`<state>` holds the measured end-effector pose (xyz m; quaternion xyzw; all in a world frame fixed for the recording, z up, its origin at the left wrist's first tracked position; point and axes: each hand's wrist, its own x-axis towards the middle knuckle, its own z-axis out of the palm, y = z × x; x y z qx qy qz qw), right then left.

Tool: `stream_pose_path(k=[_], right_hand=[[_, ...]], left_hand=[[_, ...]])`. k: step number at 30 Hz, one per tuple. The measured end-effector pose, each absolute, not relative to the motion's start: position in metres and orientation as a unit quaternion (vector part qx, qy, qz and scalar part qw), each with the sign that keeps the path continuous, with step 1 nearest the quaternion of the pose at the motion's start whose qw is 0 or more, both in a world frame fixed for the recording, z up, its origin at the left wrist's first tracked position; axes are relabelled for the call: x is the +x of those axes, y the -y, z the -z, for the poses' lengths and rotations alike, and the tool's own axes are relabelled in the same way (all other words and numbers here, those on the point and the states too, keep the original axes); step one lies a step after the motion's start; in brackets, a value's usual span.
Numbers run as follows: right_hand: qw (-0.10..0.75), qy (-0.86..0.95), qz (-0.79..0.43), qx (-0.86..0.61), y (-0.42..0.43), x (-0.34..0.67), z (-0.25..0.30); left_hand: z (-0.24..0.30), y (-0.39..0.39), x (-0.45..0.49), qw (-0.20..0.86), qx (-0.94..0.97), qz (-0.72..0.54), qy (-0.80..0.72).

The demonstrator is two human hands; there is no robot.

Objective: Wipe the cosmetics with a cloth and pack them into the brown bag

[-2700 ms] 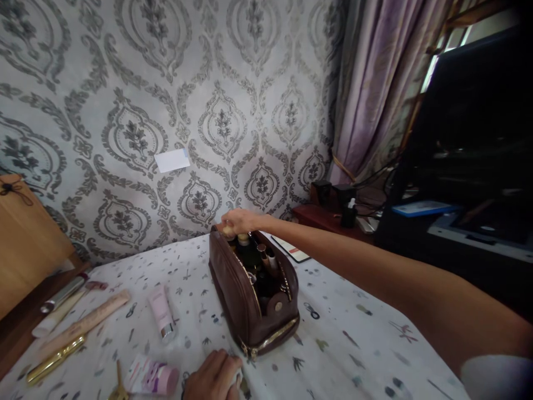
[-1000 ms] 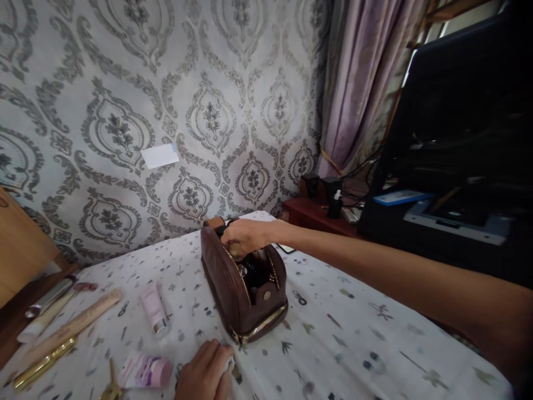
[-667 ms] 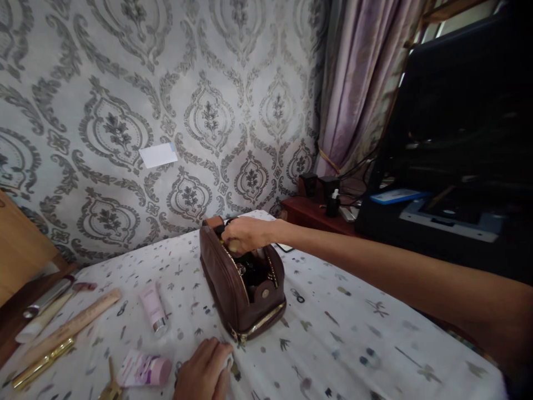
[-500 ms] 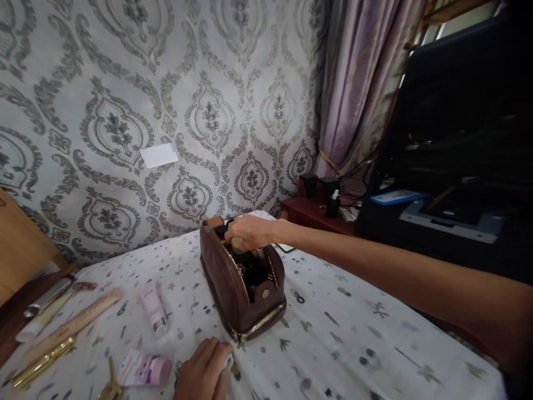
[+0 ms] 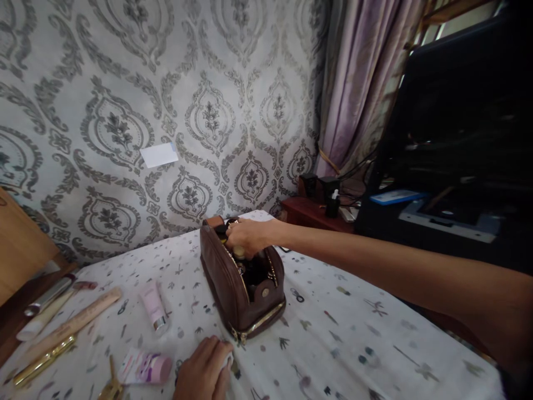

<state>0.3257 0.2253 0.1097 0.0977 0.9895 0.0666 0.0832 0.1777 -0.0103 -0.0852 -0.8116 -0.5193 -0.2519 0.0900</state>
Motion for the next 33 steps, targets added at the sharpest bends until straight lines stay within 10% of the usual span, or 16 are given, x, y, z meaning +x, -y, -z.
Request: stream_pose_path(k=[33], right_hand=[[0.115, -0.962, -0.177, 0.174, -0.224, 0.319, -0.121]], left_hand=[[0.09, 0.01, 0.175, 0.083, -0.815, 0.237, 0.522]])
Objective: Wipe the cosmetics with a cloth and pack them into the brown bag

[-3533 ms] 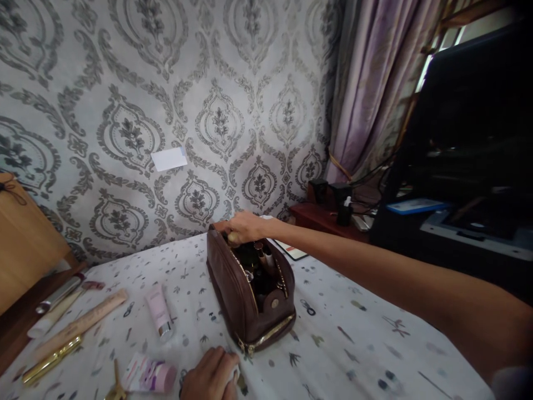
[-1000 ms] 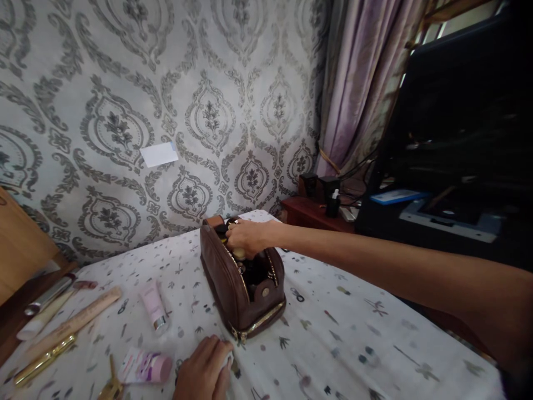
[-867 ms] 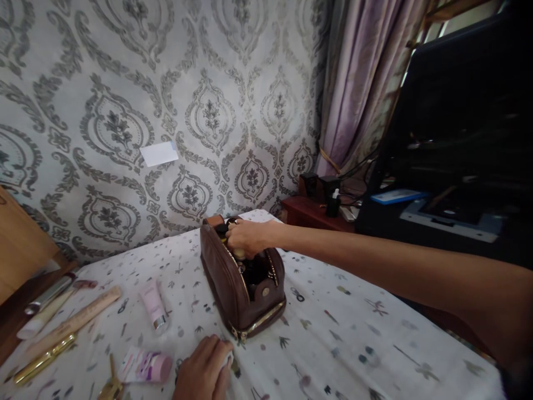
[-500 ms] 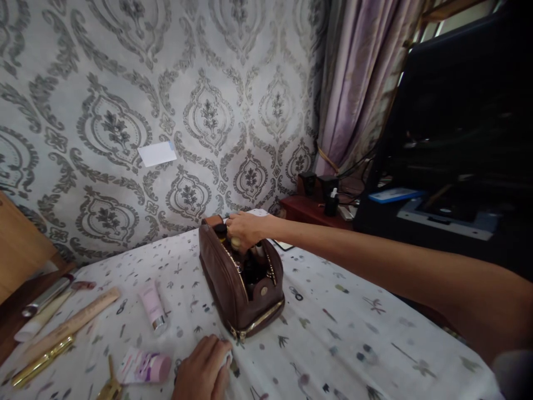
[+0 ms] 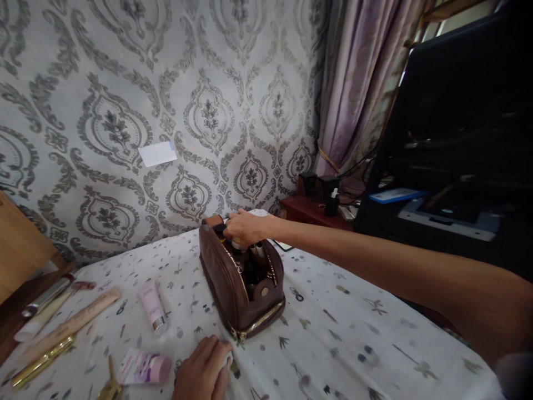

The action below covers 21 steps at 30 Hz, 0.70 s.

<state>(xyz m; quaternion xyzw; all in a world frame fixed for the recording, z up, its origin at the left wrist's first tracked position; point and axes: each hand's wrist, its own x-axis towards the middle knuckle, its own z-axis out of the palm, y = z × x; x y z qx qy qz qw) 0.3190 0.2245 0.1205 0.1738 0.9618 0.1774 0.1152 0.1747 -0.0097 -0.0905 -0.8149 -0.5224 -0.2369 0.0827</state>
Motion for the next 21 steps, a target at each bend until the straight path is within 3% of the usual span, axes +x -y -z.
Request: stream_pose_path(k=[21], right_hand=[[0.132, -0.958, -0.171, 0.187, -0.22, 0.32, -0.127]], left_hand=[[0.091, 0.01, 0.176, 0.084, -0.815, 0.241, 0.52]])
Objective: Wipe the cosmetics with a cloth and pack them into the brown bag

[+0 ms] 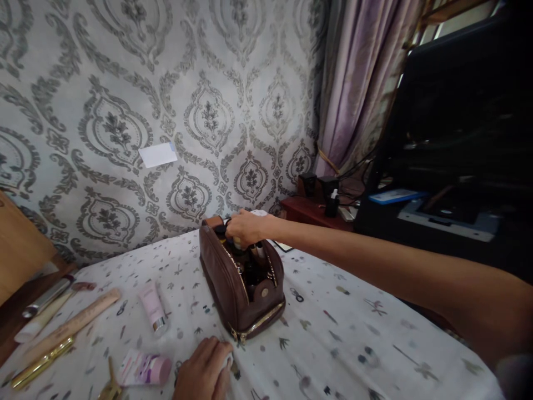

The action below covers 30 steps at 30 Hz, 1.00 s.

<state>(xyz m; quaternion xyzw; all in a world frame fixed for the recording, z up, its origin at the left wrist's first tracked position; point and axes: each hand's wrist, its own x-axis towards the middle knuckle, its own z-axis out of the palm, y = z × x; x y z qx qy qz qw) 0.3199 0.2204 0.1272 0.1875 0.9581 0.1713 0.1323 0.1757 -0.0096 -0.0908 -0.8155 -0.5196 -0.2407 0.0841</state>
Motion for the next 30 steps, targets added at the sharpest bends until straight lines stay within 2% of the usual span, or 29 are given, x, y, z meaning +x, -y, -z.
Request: stream_pose_path(k=[25, 27, 30], right_hand=[[0.113, -0.955, -0.139, 0.237, -0.209, 0.322, -0.145], [0.078, -0.956, -0.134, 0.25, -0.207, 0.326, -0.15], [-0.045, -0.954, -0.119, 0.271, -0.194, 0.337, -0.15]], left_hand=[[0.086, 0.009, 0.177, 0.083, -0.811, 0.25, 0.522], [0.085, 0.009, 0.177, 0.082, -0.81, 0.252, 0.523], [0.086, 0.009, 0.177, 0.077, -0.81, 0.255, 0.522]])
